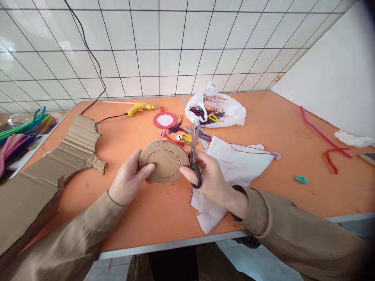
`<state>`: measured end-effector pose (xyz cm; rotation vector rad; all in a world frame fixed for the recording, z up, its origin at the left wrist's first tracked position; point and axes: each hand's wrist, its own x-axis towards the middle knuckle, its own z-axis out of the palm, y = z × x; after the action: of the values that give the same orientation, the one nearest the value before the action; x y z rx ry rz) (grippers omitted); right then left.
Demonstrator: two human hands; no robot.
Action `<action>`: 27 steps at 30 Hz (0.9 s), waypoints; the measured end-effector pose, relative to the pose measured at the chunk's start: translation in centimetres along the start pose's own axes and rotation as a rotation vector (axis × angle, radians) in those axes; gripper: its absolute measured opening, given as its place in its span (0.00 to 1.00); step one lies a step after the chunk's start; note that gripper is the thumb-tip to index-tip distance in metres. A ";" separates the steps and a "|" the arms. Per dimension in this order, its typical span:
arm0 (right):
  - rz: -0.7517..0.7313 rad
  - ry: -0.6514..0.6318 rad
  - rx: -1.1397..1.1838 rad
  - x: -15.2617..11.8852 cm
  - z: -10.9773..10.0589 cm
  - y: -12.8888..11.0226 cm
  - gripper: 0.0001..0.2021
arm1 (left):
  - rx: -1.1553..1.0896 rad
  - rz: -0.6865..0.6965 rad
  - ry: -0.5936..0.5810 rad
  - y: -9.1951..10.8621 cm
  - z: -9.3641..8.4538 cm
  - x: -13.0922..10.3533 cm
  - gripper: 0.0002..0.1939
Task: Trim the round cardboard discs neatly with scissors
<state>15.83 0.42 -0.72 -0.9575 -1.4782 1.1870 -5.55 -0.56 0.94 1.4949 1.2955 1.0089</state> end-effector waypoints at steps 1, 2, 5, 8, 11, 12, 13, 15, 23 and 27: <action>0.003 -0.006 0.006 0.1 0.0 0.0 0.10 | 0.004 -0.001 -0.004 0.0 0.0 0.0 0.17; 0.004 -0.011 0.013 0.1 0.0 -0.1 0.09 | 0.007 -0.002 -0.009 0.0 0.0 0.0 0.17; 0.012 -0.023 0.035 0.3 -0.1 -0.2 0.08 | -0.008 -0.018 -0.014 0.2 0.0 -0.1 0.20; 0.051 -0.047 0.104 0.3 -0.1 -0.3 0.08 | -0.113 -0.088 -0.049 0.2 0.0 0.0 0.23; 0.144 -0.068 0.226 0.3 -0.1 -0.1 0.11 | -0.282 -0.167 -0.095 -0.1 0.0 0.1 0.25; 0.179 -0.070 0.261 0.3 -0.1 0.0 0.12 | -0.334 -0.190 -0.112 -0.1 0.0 0.2 0.25; 0.210 -0.067 0.291 0.3 -0.1 0.1 0.12 | -0.376 -0.211 -0.126 -0.1 0.0 0.2 0.25; 0.266 -0.065 0.334 0.4 0.0 0.3 0.12 | -0.454 -0.251 -0.192 -0.1 0.0 0.2 0.24; 0.404 -0.034 0.401 0.8 -0.1 0.2 0.15 | -0.547 -0.406 -0.196 0.4 0.5 0.4 0.17; 0.442 -0.076 0.412 0.8 -0.3 0.3 0.16 | -0.542 -0.483 -0.124 0.5 0.7 0.6 0.08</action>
<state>15.90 1.33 -0.86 -0.9814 -1.0386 1.7819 -4.63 -0.06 1.26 0.7703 1.1026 0.8382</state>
